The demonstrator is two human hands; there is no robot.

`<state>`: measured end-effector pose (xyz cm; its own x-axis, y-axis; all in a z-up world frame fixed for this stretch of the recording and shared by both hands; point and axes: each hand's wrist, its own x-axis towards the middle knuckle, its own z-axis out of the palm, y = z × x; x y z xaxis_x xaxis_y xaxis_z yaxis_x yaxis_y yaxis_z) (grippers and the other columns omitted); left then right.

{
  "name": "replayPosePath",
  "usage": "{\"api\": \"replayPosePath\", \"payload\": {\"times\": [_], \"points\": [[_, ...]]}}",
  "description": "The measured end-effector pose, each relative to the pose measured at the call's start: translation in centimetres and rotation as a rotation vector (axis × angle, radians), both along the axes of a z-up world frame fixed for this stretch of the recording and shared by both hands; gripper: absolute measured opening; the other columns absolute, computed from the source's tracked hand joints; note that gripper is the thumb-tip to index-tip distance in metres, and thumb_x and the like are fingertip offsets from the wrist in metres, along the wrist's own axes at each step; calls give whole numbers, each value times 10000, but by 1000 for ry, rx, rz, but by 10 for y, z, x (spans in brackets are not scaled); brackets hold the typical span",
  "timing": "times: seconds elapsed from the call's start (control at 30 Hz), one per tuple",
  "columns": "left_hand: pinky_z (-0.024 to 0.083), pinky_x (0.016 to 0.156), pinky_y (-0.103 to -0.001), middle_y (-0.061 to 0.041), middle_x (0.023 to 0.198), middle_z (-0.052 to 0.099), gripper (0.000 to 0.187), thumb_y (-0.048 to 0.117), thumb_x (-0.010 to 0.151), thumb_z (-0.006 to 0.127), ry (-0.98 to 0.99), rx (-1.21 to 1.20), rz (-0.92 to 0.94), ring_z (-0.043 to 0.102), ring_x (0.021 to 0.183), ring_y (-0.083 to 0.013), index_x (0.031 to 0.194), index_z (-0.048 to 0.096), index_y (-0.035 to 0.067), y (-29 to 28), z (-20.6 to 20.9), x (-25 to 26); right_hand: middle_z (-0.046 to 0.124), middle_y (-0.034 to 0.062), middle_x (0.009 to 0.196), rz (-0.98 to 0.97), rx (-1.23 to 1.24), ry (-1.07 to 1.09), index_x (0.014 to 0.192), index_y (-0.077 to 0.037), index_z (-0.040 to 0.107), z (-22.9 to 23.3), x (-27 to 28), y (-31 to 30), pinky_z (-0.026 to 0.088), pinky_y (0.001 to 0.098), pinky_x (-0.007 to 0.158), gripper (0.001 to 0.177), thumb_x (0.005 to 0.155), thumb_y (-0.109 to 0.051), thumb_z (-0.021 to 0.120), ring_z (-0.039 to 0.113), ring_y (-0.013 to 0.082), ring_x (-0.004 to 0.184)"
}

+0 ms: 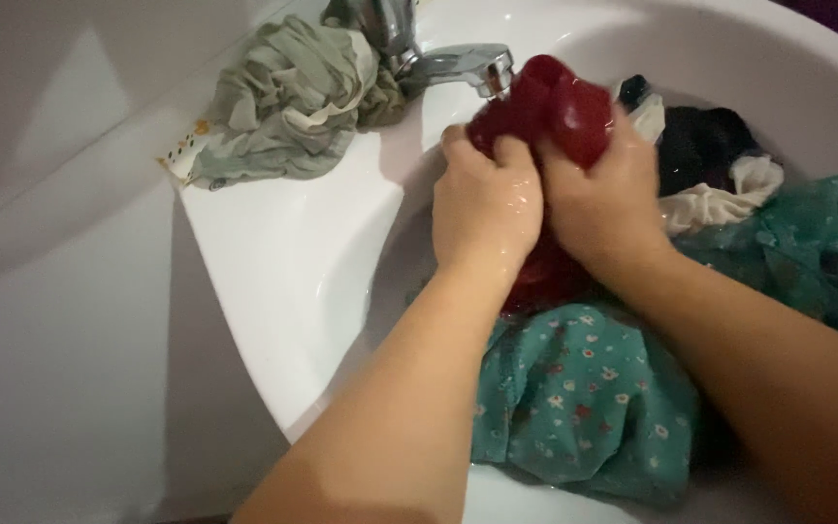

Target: Hand washing various pieces of clothing in a bathroom sink under running water.

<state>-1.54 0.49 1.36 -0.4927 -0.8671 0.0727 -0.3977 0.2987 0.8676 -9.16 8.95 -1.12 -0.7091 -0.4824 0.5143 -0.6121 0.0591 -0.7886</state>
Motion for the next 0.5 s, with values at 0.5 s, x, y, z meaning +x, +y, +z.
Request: {"api": "replayPosePath", "payload": {"times": [0.5], "points": [[173,1182,-593,-194,1576,294,970,537,696,703,-254,-499,-241,216,1473,-407,1531,321,226,28,-5,14,721,158,1076,9,111,75,1143,-41,748,-5,-54,19,528,382,864,353,1070,-379,681,692,275,959]]}}
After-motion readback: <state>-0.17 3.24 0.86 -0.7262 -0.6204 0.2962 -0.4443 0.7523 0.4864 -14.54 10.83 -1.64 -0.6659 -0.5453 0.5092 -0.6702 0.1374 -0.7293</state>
